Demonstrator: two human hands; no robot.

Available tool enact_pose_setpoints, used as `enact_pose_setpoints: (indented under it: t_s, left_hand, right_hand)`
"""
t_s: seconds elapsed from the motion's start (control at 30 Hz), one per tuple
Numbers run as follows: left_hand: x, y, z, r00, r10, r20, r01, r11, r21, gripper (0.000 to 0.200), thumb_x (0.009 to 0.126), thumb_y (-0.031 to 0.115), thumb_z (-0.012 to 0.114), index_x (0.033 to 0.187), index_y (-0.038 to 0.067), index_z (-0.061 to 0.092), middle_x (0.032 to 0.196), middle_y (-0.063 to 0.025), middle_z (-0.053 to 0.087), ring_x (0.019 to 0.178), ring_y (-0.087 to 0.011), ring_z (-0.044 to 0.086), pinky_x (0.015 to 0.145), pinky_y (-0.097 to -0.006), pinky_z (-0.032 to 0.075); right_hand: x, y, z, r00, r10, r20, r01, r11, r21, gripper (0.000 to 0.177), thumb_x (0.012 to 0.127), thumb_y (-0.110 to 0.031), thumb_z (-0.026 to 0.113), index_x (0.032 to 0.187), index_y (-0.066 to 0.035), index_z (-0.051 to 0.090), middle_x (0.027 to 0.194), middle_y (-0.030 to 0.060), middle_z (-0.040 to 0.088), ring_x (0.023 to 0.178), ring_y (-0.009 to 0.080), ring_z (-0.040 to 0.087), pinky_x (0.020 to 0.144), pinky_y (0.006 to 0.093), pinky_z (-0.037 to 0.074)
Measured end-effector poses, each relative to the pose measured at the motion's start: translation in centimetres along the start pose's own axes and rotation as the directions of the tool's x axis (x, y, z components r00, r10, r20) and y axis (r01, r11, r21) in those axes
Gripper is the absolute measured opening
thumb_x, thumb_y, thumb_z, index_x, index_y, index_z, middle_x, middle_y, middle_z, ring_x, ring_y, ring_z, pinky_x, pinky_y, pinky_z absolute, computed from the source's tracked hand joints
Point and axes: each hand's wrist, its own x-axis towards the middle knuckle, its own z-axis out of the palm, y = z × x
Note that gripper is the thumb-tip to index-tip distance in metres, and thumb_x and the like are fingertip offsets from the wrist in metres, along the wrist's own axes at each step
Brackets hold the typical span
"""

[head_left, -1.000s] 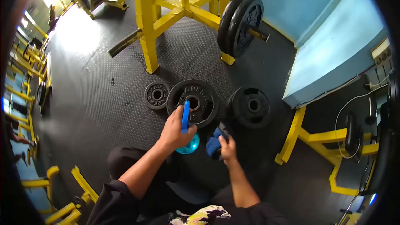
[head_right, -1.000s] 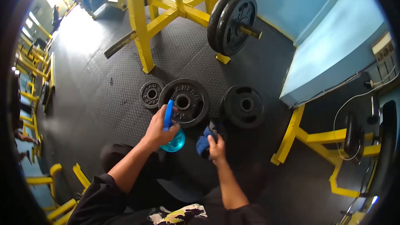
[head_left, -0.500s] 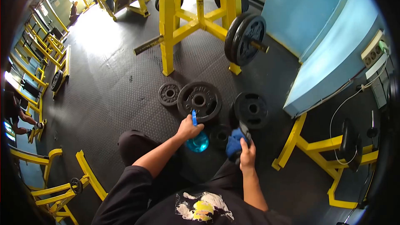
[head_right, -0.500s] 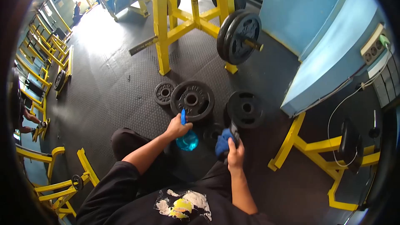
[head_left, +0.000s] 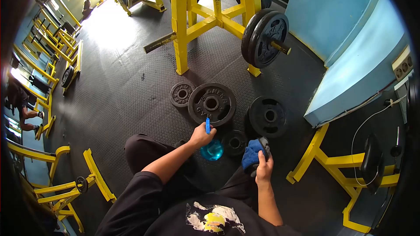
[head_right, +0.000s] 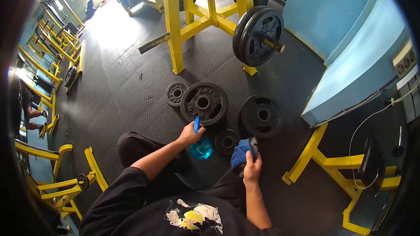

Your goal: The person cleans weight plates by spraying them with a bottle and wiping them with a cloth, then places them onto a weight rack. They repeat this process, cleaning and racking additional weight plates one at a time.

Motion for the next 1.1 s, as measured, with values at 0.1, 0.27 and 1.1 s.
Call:
enact_pose_setpoints:
  t_s: [0.1,0.27,1.1]
  left_hand:
    - [-0.1,0.9,0.0,0.998,-0.01,0.069,0.001,0.991,0.136,0.04,0.081,0.034,0.064,0.102,-0.001,0.064,0.1,-0.0244,0.069,0.099,-0.0379,0.067,0.09,-0.0433,0.051]
    - [-0.5,1.6,1.3,0.985,-0.067,0.157,0.05,0.993,0.108,0.039,0.08,0.03,0.066,0.104,0.0,0.063,0.1,-0.0225,0.069,0.099,-0.0357,0.067,0.089,-0.0422,0.051]
    - [11.4,16.1,21.6,0.607,0.794,-0.016,-0.788,0.6,-0.142,0.049,0.087,0.016,0.073,0.126,0.001,0.047,0.125,-0.0178,0.048,0.102,-0.0275,0.063,0.086,-0.0385,0.054]
  right_hand:
    - [-0.2,0.3,0.5,1.0,0.0,0.005,-0.001,1.0,0.028,0.028,0.098,-0.018,0.055,0.119,0.0,0.058,0.11,0.0046,0.062,0.098,0.0117,0.057,0.091,0.0273,0.046]
    - [-0.7,0.5,0.8,1.0,0.003,0.005,-0.004,0.997,0.076,0.03,0.098,-0.019,0.056,0.122,0.001,0.058,0.113,0.0046,0.062,0.101,0.0118,0.057,0.093,0.0275,0.045]
    - [2.5,-2.5,-8.7,0.932,-0.084,-0.354,0.093,0.996,0.011,0.042,0.1,-0.019,0.054,0.135,0.005,0.05,0.131,0.0118,0.057,0.12,0.0192,0.053,0.105,0.0324,0.039]
